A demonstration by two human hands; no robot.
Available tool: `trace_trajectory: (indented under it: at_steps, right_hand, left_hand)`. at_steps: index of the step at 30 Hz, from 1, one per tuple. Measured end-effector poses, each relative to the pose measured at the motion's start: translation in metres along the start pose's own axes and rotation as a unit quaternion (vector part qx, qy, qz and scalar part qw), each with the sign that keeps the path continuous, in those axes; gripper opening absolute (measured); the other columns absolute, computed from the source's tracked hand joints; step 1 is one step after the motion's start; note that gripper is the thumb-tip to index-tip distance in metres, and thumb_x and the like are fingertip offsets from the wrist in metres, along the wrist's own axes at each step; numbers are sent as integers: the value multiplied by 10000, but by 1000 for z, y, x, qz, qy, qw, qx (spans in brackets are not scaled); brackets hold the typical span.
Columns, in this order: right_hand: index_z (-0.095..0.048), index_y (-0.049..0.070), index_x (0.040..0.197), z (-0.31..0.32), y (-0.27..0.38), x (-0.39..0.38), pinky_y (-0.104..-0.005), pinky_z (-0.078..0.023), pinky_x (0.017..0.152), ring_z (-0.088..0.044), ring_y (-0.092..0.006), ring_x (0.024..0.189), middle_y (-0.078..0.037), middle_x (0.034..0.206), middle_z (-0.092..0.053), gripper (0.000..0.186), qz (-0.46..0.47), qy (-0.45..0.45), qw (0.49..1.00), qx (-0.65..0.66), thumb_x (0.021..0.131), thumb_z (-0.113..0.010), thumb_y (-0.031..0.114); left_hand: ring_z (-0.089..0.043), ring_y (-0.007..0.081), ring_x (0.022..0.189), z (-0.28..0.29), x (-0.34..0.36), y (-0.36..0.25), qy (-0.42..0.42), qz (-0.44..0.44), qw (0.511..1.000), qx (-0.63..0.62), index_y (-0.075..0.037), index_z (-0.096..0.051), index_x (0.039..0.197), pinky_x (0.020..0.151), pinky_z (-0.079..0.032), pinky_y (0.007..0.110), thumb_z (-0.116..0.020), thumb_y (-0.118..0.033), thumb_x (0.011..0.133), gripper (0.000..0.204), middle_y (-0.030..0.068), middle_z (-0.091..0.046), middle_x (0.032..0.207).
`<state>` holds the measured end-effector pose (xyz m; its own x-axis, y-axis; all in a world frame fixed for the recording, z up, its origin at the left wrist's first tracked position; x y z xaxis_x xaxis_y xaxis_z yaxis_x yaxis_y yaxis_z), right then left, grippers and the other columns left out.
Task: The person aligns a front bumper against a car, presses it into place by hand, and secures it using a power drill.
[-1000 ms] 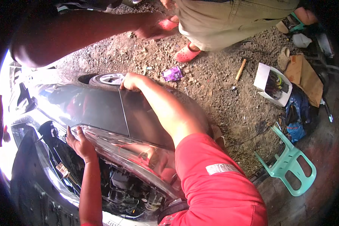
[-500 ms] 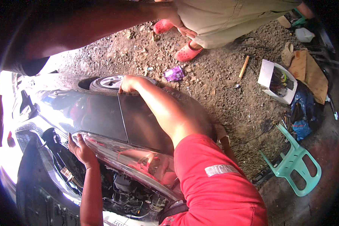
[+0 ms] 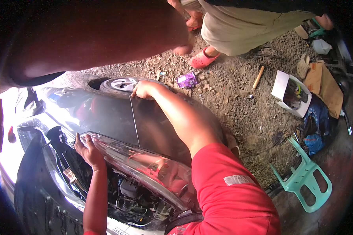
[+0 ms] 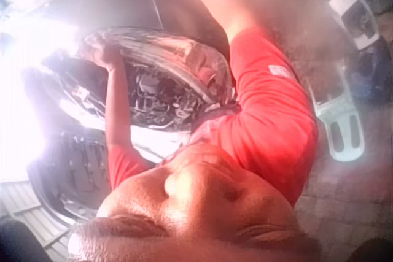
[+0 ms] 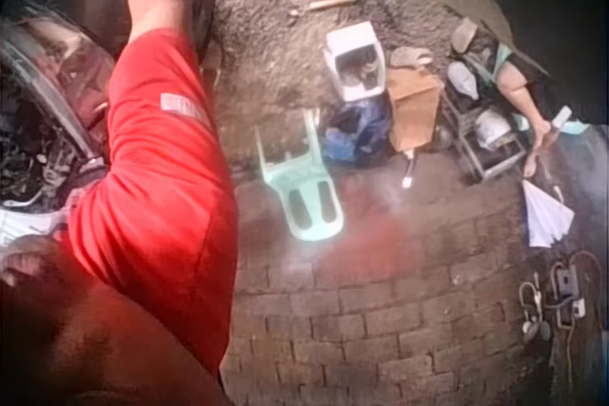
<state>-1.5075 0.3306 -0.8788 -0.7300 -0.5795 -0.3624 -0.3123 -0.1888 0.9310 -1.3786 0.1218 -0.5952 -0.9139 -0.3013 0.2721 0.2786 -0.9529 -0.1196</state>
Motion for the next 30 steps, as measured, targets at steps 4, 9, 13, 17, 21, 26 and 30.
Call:
trace_trajectory:
  at_steps: [4, 9, 13, 17, 21, 26, 30]
  right_hand:
    - [-819, 189, 1133, 1, -11, -6, -391, -538, 998, -708, -262, 1118, -88, 1184, -772, 382, -1, -25, 999, 22, 826, -621, 77]
    - [-784, 182, 1190, 1, -16, -14, -392, -517, 1026, -680, -266, 1163, -98, 1234, -743, 402, 5, -33, 999, 30, 808, -671, 125]
    - [-756, 177, 1235, 2, -23, -19, -392, -500, 1048, -657, -270, 1199, -107, 1274, -720, 443, 7, -40, 998, 37, 794, -710, 163]
    - [-729, 171, 1280, -1, -22, -22, -392, -483, 1071, -635, -273, 1235, -115, 1314, -697, 501, 11, -35, 999, 39, 780, -749, 201]
    - [-701, 166, 1325, -4, -23, -25, -392, -466, 1093, -613, -277, 1270, -123, 1354, -674, 570, 14, -27, 999, 39, 766, -789, 240]
    - [-666, 159, 1381, -5, -21, -31, -392, -445, 1121, -585, -281, 1315, -133, 1404, -646, 668, 19, -9, 999, 32, 749, -838, 288]
    - [-638, 154, 1426, 4, -8, -39, -392, -428, 1143, -563, -284, 1351, -142, 1444, -623, 751, 26, 16, 1000, 8, 735, -877, 326]
  left_hand:
    - [-283, 441, 1512, -1, -1, -5, 1, 9, 1000, -6, -122, -486, 1533, 1236, -214, 509, -605, -430, 1028, 603, 318, -368, 1572]
    - [-301, 457, 1501, 1, -2, -1, -2, 9, 1000, -5, -127, -493, 1524, 1233, -228, 513, -614, -434, 1023, 600, 342, -345, 1577]
    - [-285, 462, 1507, -1, -4, -8, -8, 16, 1000, 23, -108, -481, 1528, 1236, -223, 509, -600, -426, 1034, 600, 333, -356, 1575]
    - [-251, 478, 1531, -2, -3, -2, -2, 39, 999, 16, -167, -471, 1539, 1241, -218, 510, -619, -448, 1016, 612, 380, -283, 1603]
    - [-244, 502, 1526, -1, -4, 0, -1, 39, 999, 23, -180, -456, 1548, 1242, -212, 528, -620, -441, 1014, 617, 382, -288, 1598]
    - [-234, 510, 1526, -1, -6, -3, -4, 56, 998, 30, -180, -458, 1547, 1244, -206, 542, -620, -432, 1014, 612, 374, -294, 1597]
    - [-236, 505, 1525, 2, -5, -9, 2, 46, 999, 11, -180, -458, 1547, 1238, -217, 544, -616, -440, 1017, 612, 360, -297, 1600]
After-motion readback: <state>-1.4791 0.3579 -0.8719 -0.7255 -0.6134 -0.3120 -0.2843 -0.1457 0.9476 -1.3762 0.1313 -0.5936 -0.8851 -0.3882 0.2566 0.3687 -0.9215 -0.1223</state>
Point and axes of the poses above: each hand's wrist, its own x-axis towards the middle knuckle, its own z-axis out of the back of the hand, y = z × x, the point moved 4 cm from there along x, towards the middle knuckle
